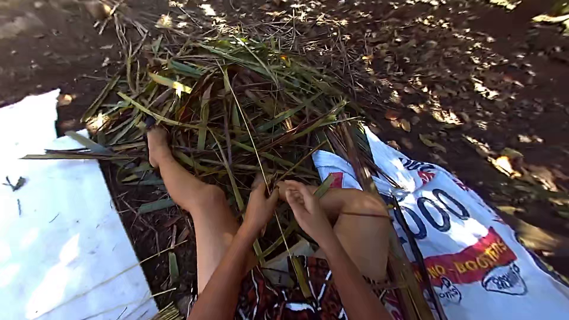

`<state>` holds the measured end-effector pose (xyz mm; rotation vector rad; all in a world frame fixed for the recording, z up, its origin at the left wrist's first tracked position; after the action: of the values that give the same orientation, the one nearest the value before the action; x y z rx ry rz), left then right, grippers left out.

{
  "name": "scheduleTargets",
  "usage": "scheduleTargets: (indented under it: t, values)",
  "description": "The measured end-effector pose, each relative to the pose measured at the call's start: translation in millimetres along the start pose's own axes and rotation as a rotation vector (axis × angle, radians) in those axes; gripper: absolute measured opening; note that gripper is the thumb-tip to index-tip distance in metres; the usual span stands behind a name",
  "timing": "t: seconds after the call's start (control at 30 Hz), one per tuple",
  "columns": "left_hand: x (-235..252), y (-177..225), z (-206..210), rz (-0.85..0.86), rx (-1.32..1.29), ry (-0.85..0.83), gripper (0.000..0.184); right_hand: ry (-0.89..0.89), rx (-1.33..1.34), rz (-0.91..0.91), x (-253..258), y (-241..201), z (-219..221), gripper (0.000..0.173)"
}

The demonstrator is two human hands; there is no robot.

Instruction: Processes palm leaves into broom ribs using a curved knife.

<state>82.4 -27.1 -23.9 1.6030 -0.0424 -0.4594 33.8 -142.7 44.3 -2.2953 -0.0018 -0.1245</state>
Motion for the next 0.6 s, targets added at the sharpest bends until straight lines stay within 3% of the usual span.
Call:
scheduleTargets:
  t: [0.07, 0.17, 0.3, 0.37, 0.43, 0.5, 0.6]
  values:
    - [-11, 11, 2, 0.088, 0.117, -0.018, 0.048, -0.099, 0.118, 0.143, 8, 20, 36, 0.041]
    - [-23, 15, 8, 0.168, 0.237, 0.008, 0.046, -0.096, 0.171, 0.176, 9, 19, 40, 0.033]
    - [-23, 15, 5, 0.219, 0.184, 0.035, 0.045, -0.134, 0.368, 0.230, -7, 29, 49, 0.039]
    - [-20, 12, -3, 0.183, 0.135, 0.076, 0.044, -0.317, 0.383, 0.263, -30, 34, 66, 0.044]
    - [-13, 8, -14, 0.129, 0.125, 0.113, 0.045, -0.619, 0.366, 0.266, -56, 36, 88, 0.042]
    - [-5, 1, -25, 0.057, 0.164, 0.100, 0.058, -0.680, 0.421, 0.259, -65, 34, 100, 0.032]
    - [-1, -17, -51, -0.146, 0.269, 0.041, 0.106, -0.423, 0.513, 0.247, -47, 39, 84, 0.029]
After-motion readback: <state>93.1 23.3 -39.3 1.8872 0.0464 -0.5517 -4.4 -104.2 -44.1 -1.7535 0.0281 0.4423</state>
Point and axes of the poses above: each hand's wrist, its own x-axis towards the middle knuckle, its own z-axis out of the palm, y = z × x, the point moved 9 cm from there along x, towards the middle knuckle, and after that the axes turned 14 degrees about -x, right-handed, at the moved point
